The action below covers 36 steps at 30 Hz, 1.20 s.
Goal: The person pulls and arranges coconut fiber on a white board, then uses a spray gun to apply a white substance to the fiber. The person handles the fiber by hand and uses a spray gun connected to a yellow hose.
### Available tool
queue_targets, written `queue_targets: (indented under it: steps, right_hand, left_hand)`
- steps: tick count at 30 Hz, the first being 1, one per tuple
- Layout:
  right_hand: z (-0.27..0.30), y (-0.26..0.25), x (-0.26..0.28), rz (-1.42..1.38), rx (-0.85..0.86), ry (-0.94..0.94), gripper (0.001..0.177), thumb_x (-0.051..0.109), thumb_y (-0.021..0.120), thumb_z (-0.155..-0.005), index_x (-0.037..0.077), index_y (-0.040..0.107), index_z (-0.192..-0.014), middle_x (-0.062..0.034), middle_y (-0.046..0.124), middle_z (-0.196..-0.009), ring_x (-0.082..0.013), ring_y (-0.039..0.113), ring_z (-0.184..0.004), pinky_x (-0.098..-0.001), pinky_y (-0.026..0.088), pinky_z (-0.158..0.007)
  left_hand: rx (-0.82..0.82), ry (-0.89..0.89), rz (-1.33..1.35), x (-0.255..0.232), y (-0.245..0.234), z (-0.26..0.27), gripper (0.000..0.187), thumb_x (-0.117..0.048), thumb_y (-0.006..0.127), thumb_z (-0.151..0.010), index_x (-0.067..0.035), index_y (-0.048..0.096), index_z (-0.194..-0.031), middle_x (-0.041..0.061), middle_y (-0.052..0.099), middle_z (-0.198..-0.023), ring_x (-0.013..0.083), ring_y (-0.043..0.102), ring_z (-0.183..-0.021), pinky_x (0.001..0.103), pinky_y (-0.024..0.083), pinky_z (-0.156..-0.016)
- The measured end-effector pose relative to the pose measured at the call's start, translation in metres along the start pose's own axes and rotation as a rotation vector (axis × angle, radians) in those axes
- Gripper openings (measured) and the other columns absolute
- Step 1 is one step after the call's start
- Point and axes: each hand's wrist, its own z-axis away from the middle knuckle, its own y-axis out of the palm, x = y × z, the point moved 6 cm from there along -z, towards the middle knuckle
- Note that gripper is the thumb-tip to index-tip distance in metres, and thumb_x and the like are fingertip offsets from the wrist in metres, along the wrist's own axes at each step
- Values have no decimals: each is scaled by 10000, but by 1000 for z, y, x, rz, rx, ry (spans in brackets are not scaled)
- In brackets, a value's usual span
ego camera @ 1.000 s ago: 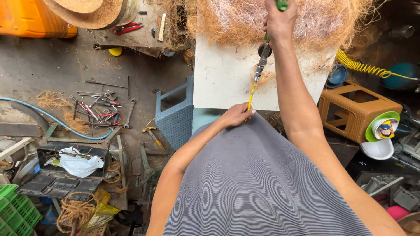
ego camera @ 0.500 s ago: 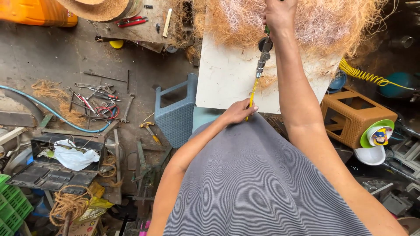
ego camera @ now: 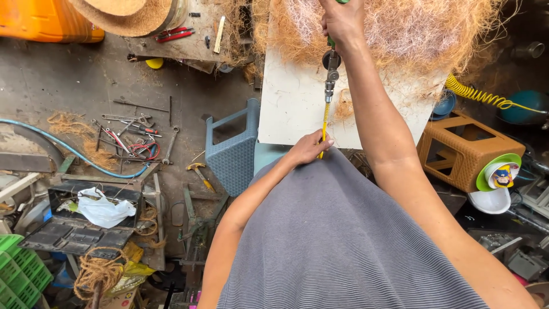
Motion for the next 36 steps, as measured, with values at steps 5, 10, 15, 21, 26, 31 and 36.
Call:
queue_targets:
  steps: [5, 10, 15, 21, 26, 31, 36]
  right_hand:
    - [-5, -12, -3, 1, -114, 28, 217, 296, 699, -949, 91, 676, -1015, 46, 568, -642, -34, 489, -452, -174, 451, -395]
    - [-5, -40, -15, -58, -171, 31, 267, 269, 705, -948, 82, 614, -1116, 20, 597, -717, -33, 490, -455, -179, 448, -383]
    - [-5, -76, -29, -141, -248, 28, 405, 227, 713, -947, 70, 521, -1268, -19, 641, -830, -31, 491, -460, -187, 445, -364]
    - [3, -89, -40, -135, -243, 67, 590, 265, 732, -949, 87, 367, -1376, -63, 636, -1033, -18, 501, -509, -153, 483, -365]
    - [40, -67, -20, -101, -67, 173, 519, 364, 674, -954, 86, 406, -1301, -8, 609, -912, -17, 508, -505, -136, 475, -421]
    - [51, -52, -27, 5, 104, 109, 195, 298, 637, -1012, 113, 575, -1023, 49, 570, -753, -30, 468, -497, -145, 469, -473]
    - [35, -87, -54, -27, -121, 47, 235, 328, 667, -943, 150, 592, -1077, 26, 612, -911, -71, 587, -728, -242, 552, -673]
  left_hand:
    - [-10, 22, 22, -6, -7, 2, 389, -529, 483, -950, -147, 546, -975, 76, 698, -912, 282, 646, -889, 407, 465, -819]
    - [6, 64, 5, -6, -7, -2, 378, -484, 544, -961, -113, 592, -1012, 140, 701, -891, 413, 666, -957, 496, 492, -871]
    - [60, 71, -38, -7, 5, -6, 391, -475, 538, -965, -93, 596, -1022, 179, 686, -885, 441, 661, -960, 519, 489, -868]
    - [119, 3, -150, 6, 25, -12, 389, -533, 443, -944, -163, 538, -1014, 29, 606, -884, 188, 548, -794, 335, 392, -723]
    - [184, 21, -230, 9, 37, -14, 394, -519, 456, -948, -157, 562, -1062, 44, 633, -988, 197, 571, -865, 341, 415, -772]
    - [263, -24, -304, 7, 48, -16, 395, -497, 488, -939, -147, 572, -1103, 74, 655, -1094, 235, 603, -972, 362, 442, -830]
    - [293, -16, -358, 5, 55, -18, 449, -493, 492, -929, -121, 581, -1164, 103, 642, -1161, 263, 602, -1039, 375, 446, -860]
